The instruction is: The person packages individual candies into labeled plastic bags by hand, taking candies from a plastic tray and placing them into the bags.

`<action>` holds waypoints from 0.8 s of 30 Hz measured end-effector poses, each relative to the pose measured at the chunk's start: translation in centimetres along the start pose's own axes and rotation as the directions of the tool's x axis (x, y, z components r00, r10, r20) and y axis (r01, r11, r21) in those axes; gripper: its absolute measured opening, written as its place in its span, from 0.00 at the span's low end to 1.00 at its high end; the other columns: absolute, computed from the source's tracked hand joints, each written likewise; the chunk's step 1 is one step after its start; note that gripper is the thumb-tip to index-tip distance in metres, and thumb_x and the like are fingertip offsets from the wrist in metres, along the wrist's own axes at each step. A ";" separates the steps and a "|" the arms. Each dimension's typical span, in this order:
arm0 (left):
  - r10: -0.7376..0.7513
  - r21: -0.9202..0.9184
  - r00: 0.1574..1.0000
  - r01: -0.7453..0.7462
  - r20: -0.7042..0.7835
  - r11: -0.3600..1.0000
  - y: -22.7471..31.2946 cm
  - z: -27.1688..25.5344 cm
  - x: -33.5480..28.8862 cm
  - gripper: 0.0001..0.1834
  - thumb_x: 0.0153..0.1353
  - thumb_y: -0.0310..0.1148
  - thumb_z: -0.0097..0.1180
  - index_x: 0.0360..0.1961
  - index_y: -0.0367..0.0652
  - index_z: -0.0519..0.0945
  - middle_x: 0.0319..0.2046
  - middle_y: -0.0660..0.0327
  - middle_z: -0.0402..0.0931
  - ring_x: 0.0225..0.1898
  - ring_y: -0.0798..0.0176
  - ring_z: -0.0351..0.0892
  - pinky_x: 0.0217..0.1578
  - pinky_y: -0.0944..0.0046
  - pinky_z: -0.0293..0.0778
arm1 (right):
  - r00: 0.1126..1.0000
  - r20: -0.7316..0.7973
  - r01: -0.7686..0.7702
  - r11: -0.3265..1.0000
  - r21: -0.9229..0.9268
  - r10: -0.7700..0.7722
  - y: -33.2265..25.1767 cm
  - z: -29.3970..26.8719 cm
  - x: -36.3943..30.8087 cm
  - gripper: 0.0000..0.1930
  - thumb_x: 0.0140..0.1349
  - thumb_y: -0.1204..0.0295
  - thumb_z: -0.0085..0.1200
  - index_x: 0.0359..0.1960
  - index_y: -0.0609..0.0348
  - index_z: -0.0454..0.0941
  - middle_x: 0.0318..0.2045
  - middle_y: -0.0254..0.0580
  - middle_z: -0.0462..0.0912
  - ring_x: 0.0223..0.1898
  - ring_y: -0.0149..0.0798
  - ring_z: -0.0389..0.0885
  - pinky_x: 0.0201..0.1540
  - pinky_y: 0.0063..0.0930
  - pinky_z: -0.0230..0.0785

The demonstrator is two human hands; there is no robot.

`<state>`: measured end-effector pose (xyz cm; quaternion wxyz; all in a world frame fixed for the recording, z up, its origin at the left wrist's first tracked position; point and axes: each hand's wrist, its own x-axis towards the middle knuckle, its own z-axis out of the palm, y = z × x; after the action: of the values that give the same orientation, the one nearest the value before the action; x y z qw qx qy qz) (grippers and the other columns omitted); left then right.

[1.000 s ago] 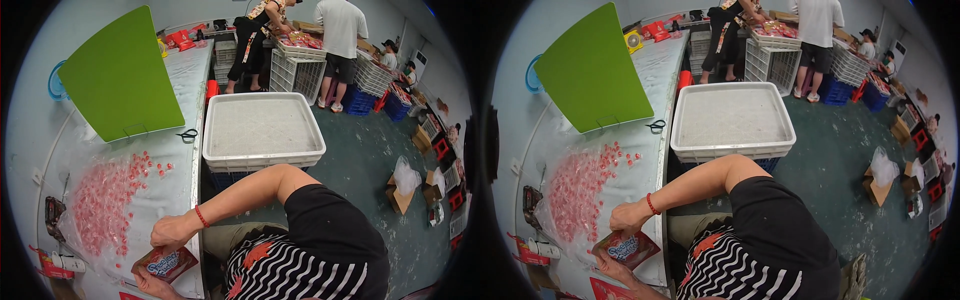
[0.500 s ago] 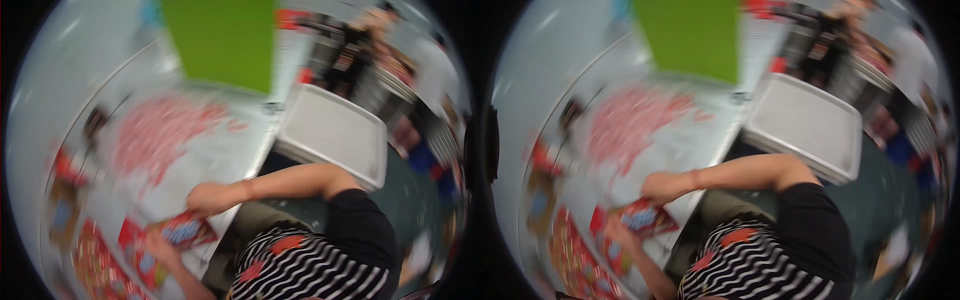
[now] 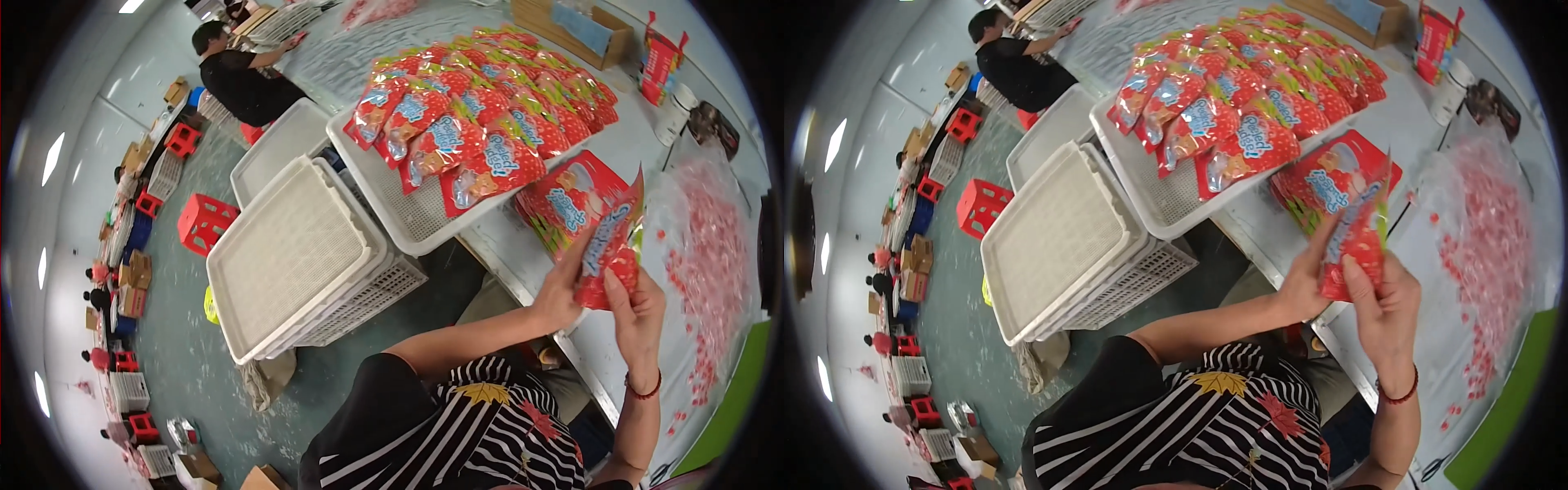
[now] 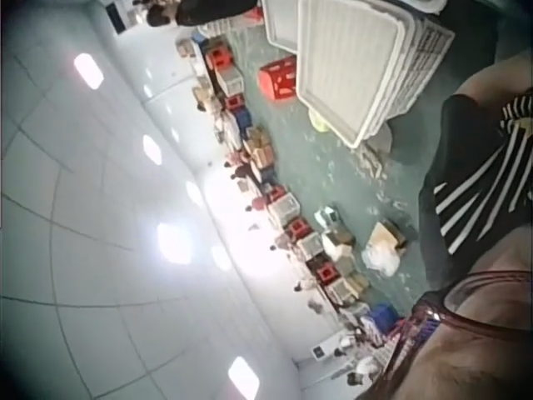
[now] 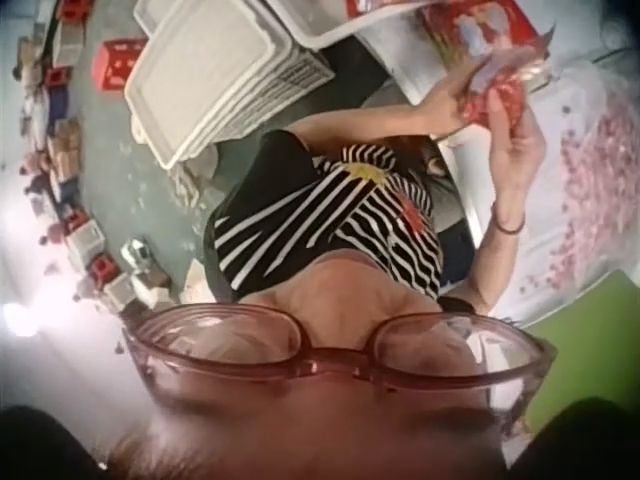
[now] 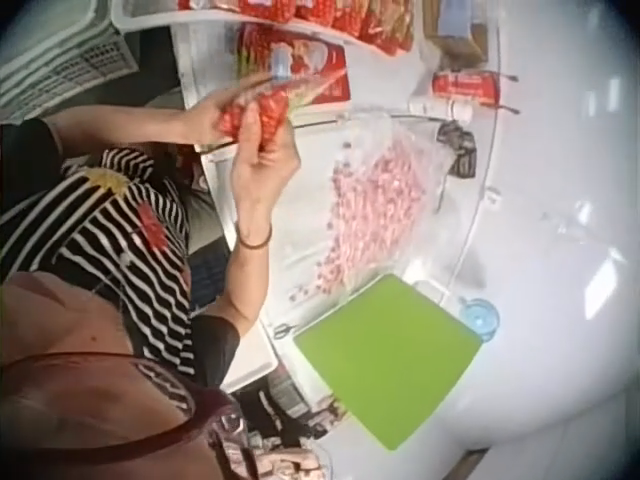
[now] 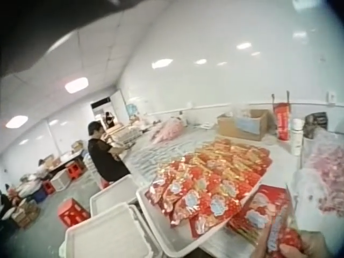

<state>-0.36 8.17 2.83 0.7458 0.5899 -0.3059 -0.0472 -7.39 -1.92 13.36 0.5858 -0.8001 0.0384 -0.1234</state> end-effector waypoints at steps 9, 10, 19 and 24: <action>0.433 0.556 0.745 -0.101 -0.507 0.825 1.2 -19.9 5.3 0.24 0.66 0.28 0.49 0.61 0.34 0.61 0.56 0.50 0.68 0.58 0.57 0.67 0.59 0.57 0.62 | 0.988 0.146 -0.052 0.998 0.042 0.046 3.7 -1.1 -0.1 0.13 0.67 0.71 0.48 0.48 0.67 0.74 0.24 0.35 0.76 0.27 0.27 0.75 0.34 0.21 0.68; 0.492 0.626 0.697 -0.078 -0.522 0.776 0.7 -22.4 6.3 0.25 0.66 0.29 0.50 0.62 0.34 0.60 0.55 0.49 0.68 0.58 0.55 0.68 0.59 0.57 0.62 | 0.985 0.130 -0.124 0.991 0.054 0.117 4.9 -1.3 -0.6 0.13 0.68 0.69 0.47 0.47 0.66 0.75 0.24 0.35 0.76 0.27 0.28 0.75 0.34 0.21 0.68; 0.209 0.815 0.812 0.454 -0.545 0.361 -10.2 -33.5 9.1 0.57 0.51 0.63 0.58 0.67 0.30 0.47 0.66 0.40 0.48 0.69 0.39 0.42 0.67 0.44 0.41 | 0.954 0.074 -0.298 0.949 0.103 0.292 7.6 -0.8 -4.1 0.14 0.70 0.66 0.45 0.44 0.66 0.76 0.24 0.36 0.76 0.26 0.28 0.76 0.33 0.22 0.70; 0.226 0.851 0.866 0.333 -0.446 0.405 -8.3 -32.5 10.3 0.47 0.54 0.58 0.58 0.62 0.30 0.58 0.60 0.40 0.61 0.62 0.40 0.58 0.62 0.45 0.51 | 0.958 -0.017 -0.287 0.953 -0.098 0.286 11.2 -1.7 -5.8 0.14 0.67 0.67 0.49 0.43 0.67 0.77 0.20 0.38 0.78 0.24 0.27 0.78 0.30 0.23 0.70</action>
<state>27.03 28.86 -4.40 0.3508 0.8991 -0.0584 0.2553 -12.50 -5.73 2.37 0.5570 -0.8140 0.1610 -0.0364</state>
